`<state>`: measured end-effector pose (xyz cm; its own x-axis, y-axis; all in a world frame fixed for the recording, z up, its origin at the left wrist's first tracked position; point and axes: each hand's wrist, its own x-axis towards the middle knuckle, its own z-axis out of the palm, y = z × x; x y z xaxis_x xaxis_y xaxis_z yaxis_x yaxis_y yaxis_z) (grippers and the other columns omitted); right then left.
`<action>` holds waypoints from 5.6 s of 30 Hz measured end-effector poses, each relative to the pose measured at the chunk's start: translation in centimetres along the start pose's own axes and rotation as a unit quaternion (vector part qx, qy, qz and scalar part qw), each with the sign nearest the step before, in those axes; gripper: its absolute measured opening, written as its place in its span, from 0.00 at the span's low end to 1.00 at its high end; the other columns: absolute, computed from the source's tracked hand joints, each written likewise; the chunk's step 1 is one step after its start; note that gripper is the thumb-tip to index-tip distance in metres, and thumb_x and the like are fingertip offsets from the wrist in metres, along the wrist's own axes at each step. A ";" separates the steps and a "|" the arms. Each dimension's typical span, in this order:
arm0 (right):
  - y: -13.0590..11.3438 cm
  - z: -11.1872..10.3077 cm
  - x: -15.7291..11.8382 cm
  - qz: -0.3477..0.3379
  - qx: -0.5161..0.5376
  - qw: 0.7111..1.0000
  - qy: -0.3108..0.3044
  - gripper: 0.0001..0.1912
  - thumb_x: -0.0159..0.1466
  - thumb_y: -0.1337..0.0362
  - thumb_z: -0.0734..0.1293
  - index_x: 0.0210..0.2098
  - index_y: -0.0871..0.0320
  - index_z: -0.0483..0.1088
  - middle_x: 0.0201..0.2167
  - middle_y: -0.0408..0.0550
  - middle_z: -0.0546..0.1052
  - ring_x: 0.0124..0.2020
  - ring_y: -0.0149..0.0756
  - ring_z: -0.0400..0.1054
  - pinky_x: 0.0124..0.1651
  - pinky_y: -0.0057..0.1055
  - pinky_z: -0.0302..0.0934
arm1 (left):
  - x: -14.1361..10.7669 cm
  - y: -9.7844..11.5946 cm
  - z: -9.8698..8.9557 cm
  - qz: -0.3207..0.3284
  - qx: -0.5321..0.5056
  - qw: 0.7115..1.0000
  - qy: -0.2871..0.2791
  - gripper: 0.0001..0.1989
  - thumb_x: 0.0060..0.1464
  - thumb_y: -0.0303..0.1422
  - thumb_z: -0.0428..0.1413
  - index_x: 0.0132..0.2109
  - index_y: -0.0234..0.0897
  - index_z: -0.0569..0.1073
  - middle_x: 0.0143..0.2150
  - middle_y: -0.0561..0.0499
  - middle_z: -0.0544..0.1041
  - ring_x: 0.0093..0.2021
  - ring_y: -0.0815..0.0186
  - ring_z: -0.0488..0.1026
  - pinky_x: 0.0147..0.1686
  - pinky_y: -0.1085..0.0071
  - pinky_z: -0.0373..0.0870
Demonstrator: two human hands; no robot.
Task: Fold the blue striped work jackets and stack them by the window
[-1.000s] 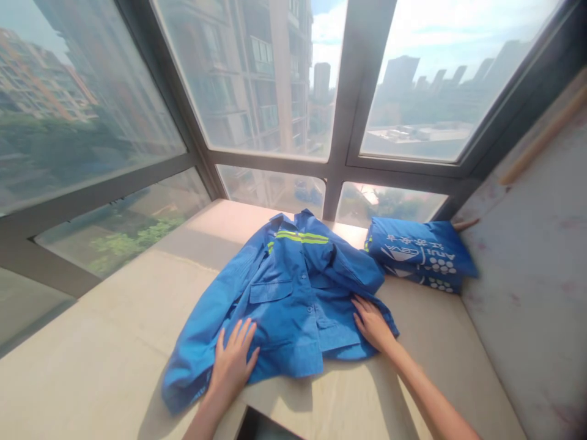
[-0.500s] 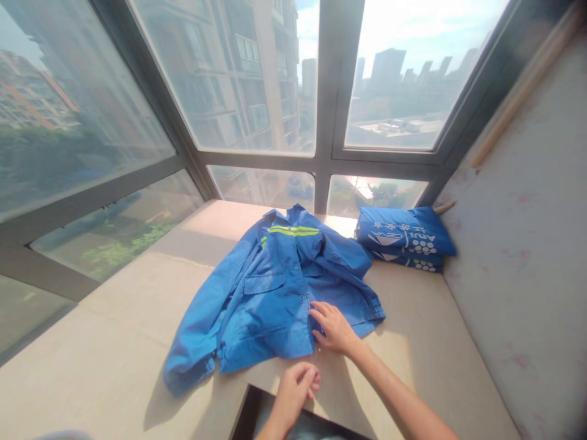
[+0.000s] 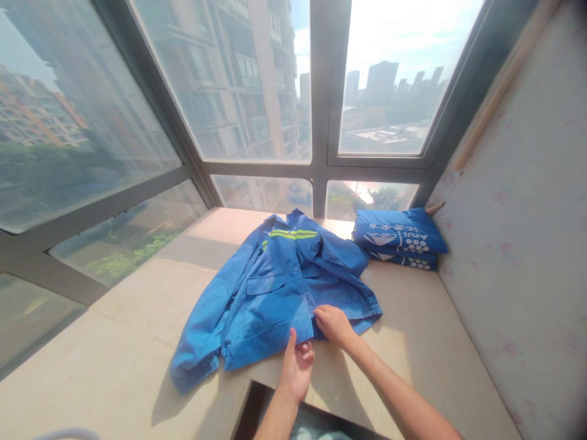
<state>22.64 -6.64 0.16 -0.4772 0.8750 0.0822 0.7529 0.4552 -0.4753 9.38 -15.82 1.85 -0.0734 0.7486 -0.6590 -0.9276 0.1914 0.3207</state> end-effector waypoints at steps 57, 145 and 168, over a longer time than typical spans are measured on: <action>2.7 0.8 6.3 0.252 0.172 0.949 0.077 0.16 0.57 0.66 0.70 0.46 0.59 0.76 0.42 0.50 0.81 0.46 0.40 0.75 0.52 0.29 0.65 | 8.2 5.6 4.2 0.347 0.747 0.561 -0.086 0.16 0.55 0.28 0.59 0.51 0.38 0.74 0.52 0.45 0.77 0.49 0.59 0.75 0.52 0.63 0.69; -3.9 0.4 2.8 0.048 0.306 0.950 0.038 0.25 0.62 0.74 0.59 0.54 0.56 0.77 0.43 0.50 0.83 0.45 0.39 0.78 0.53 0.34 0.68 | 7.9 6.2 3.1 0.315 0.588 0.745 -0.014 0.14 0.52 0.43 0.57 0.34 0.35 0.78 0.32 0.47 0.81 0.35 0.60 0.78 0.36 0.68 0.73; -3.6 -0.9 5.0 -0.045 -0.032 0.998 0.036 0.10 0.72 0.64 0.62 0.39 0.52 0.75 0.37 0.47 0.78 0.42 0.37 0.70 0.40 0.26 0.59 | 8.2 4.6 2.0 0.305 0.400 0.863 0.035 0.22 0.42 0.50 0.66 0.32 0.33 0.79 0.28 0.48 0.78 0.28 0.65 0.70 0.29 0.70 0.66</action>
<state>18.00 -3.74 3.08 -0.5116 0.8390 0.1854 0.7369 0.5394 -0.4074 5.27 -7.53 -0.78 -0.5074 0.8301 -0.2312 -0.1601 0.1728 0.9718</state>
